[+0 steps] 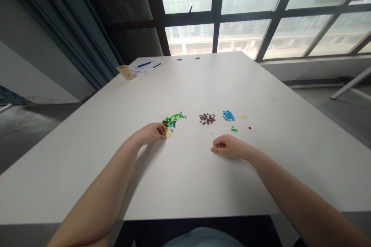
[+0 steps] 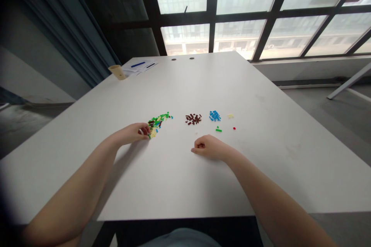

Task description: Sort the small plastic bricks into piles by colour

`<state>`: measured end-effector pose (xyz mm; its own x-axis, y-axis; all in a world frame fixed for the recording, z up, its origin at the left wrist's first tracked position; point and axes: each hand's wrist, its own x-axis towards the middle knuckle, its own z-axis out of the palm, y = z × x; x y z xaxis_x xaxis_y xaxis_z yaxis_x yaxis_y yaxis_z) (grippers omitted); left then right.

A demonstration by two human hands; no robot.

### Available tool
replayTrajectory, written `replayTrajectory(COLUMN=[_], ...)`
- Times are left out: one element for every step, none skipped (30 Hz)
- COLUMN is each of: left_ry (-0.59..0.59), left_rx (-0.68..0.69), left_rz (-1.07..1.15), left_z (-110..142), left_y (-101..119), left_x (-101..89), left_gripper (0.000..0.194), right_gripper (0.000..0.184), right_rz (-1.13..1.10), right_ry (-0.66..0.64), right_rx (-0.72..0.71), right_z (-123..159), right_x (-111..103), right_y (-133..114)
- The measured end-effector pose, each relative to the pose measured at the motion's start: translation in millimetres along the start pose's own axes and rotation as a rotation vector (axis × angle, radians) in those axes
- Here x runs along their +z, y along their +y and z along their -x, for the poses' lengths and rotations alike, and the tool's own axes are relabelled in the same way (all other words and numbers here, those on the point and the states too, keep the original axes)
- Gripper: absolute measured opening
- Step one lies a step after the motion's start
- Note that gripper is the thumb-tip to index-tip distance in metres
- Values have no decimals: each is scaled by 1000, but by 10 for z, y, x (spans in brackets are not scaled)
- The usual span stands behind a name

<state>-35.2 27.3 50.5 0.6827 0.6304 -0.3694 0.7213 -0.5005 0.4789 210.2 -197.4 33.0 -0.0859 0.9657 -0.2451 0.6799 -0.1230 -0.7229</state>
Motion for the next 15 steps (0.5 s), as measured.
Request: replayTrajectory(left_ry=[11, 23, 33, 40, 45, 53, 63, 75, 89, 100, 109, 116, 121, 123, 125], left_rx=[-14, -26, -33, -34, -28, -20, -11, -3, 7, 15, 20, 25, 32, 36, 40], left_rz=[-24, -53, -81, -104, -123, -142, -161, -182, -204, -223, -240, -252, -260, -264, -265], left_z=[-4, -9, -15, -22, -29, -34, -36, -36, -33, -28, -23, -18, -15, -14, -16], left_y=[-6, -9, -12, -14, -14, -11, -4, 6, 21, 37, 54, 69, 81, 89, 92], left_x=[15, 29, 41, 50, 57, 63, 67, 72, 76, 80, 84, 88, 91, 94, 96], left_gripper=[28, 27, 26, 24, 23, 22, 21, 20, 20, 19, 18, 18, 18, 17, 17], right_gripper=[30, 30, 30, 30, 30, 30, 29, 29, 29, 29, 29, 29, 29, 28, 28], right_rz=[2, 4, 6, 8, 10, 11, 11, 12, 10, 8, 5, 1, -3, -5, -8], right_ry=[0, 1, 3, 5, 4, 1, -1, -5, -7, -9, -10, -11, -10, -10, -11], right_rx=[-2, -6, -11, -16, -21, -25, -28, -28, -28, -26, -24, -22, -21, -22, -21], right_z=[0, 0, 1, 2, 4, 5, 7, 8, 10, 12, 13, 14, 15, 15, 14], right_x=[2, 3, 2, 0, -2, -5, -7, -9, -11, -11, -12, -11, -11, -10, -9], right_y=[4, 9, 13, 16, 17, 17, 16, 14, 13, 11, 10, 9, 8, 8, 7])
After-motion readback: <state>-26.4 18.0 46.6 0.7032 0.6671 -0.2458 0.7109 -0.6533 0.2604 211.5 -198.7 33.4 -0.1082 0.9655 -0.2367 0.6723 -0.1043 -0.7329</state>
